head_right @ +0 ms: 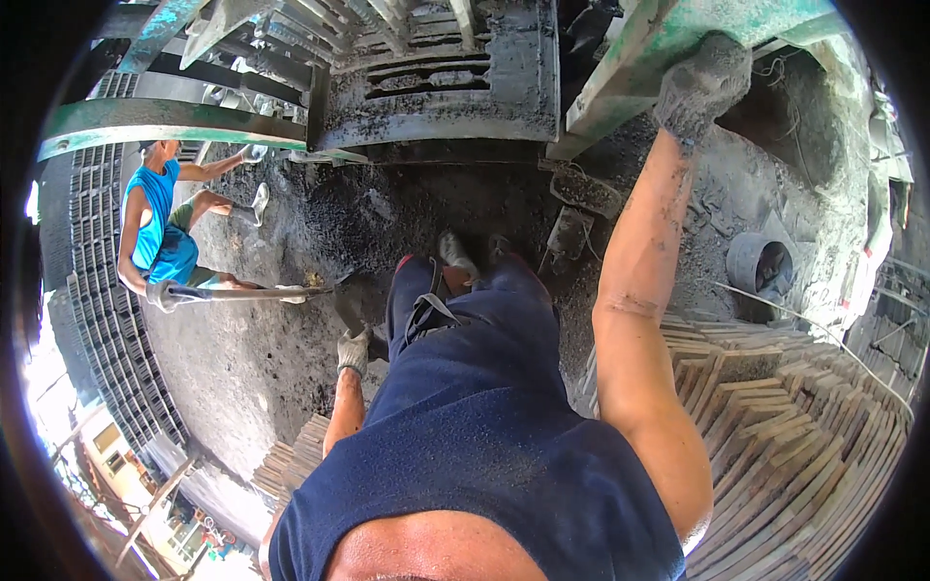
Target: Operating a manual brick-making machine to produce concrete blocks.
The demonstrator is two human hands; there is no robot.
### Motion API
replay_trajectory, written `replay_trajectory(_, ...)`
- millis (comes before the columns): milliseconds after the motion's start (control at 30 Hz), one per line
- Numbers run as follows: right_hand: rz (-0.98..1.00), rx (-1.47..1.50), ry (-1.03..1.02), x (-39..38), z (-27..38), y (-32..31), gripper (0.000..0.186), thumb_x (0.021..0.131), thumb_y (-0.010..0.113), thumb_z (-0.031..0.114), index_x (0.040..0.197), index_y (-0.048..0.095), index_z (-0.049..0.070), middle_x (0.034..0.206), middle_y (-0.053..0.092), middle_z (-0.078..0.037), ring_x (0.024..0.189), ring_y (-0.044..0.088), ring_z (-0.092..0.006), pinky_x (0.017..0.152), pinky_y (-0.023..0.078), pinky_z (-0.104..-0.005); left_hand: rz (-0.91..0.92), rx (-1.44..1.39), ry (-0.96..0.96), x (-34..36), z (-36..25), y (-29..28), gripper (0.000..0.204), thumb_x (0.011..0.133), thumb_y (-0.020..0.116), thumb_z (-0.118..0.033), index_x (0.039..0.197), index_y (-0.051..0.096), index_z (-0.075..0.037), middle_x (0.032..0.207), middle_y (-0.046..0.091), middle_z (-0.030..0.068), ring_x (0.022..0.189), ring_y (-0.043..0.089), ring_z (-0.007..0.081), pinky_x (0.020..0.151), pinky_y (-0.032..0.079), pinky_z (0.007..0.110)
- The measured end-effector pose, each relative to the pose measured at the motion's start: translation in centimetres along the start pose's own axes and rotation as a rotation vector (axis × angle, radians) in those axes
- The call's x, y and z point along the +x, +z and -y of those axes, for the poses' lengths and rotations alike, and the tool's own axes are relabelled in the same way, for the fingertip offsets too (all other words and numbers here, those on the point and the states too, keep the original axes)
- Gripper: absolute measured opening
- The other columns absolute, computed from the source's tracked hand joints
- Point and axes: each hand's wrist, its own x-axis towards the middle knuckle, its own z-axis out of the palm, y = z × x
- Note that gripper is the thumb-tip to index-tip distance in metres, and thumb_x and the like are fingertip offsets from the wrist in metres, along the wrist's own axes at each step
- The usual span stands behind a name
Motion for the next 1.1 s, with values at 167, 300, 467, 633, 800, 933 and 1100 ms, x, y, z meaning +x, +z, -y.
replay_trajectory(167,0.036,-0.173,-0.141,0.8,0.2,0.3,0.011,0.084,0.057,0.009,0.085,0.060,-0.001,0.082,0.062,-0.017,0.076,0.060,-0.0376,0.067,0.048,-0.0423,0.038,0.059,0.121,1.1,1.4,1.3,0.030,0.084,0.068,-0.023,0.103,0.067,0.000,0.079,0.069,0.0102,0.064,0.066,0.0180,0.056,0.053,0.034)
replay_trajectory(300,0.079,-0.245,-0.223,1.3,0.6,-0.4,0.011,0.087,0.053,0.008,0.084,0.060,0.000,0.084,0.062,-0.017,0.076,0.059,-0.0386,0.067,0.048,-0.0435,-0.026,0.088,0.174,1.0,0.8,1.9,0.031,0.084,0.069,-0.024,0.103,0.068,0.000,0.080,0.070,0.0099,0.067,0.066,0.0183,0.060,0.051,0.034)
replay_trajectory(467,0.057,0.036,0.042,1.0,1.5,-0.5,0.022,0.091,0.048,0.015,0.082,0.060,-0.001,0.083,0.062,-0.019,0.078,0.059,-0.0404,0.069,0.048,-0.0458,-0.101,-0.020,0.117,1.3,2.8,3.5,0.031,0.081,0.068,-0.029,0.096,0.069,-0.002,0.071,0.069,0.0129,0.061,0.068,0.0227,0.055,0.052,0.035)
replay_trajectory(633,0.041,0.206,0.140,1.6,3.0,-0.8,0.024,0.091,0.048,0.015,0.087,0.063,-0.004,0.085,0.063,-0.022,0.081,0.061,-0.0400,0.073,0.049,-0.0441,-0.118,0.208,0.226,1.3,4.0,3.9,0.039,0.081,0.065,-0.037,0.098,0.070,-0.002,0.084,0.071,0.0203,0.082,0.070,0.0332,0.071,0.051,0.040)
replay_trajectory(800,0.035,0.077,0.009,1.9,1.5,-0.5,0.021,0.088,0.049,0.010,0.089,0.064,-0.004,0.086,0.064,-0.021,0.082,0.062,-0.0401,0.073,0.049,-0.0445,-0.064,0.217,0.302,1.9,4.1,4.5,0.037,0.081,0.065,-0.035,0.097,0.070,-0.002,0.082,0.071,0.0188,0.080,0.070,0.0316,0.069,0.052,0.040)
replay_trajectory(933,0.088,0.086,0.009,2.0,1.4,-0.4,0.020,0.088,0.049,0.010,0.092,0.064,-0.004,0.089,0.065,-0.021,0.083,0.062,-0.0399,0.074,0.050,-0.0433,-0.066,0.246,0.230,2.6,3.3,4.7,0.037,0.080,0.066,-0.033,0.100,0.069,-0.002,0.081,0.071,0.0175,0.079,0.070,0.0310,0.069,0.052,0.040)
replay_trajectory(1100,-0.002,0.183,0.049,1.3,2.1,-0.1,0.028,0.095,0.048,0.020,0.094,0.063,-0.003,0.089,0.065,-0.020,0.083,0.061,-0.0389,0.073,0.048,-0.0419,-0.140,0.128,0.299,7.2,7.5,5.7,0.039,0.080,0.068,-0.031,0.102,0.068,0.000,0.080,0.071,0.0178,0.075,0.070,0.0305,0.067,0.054,0.040)
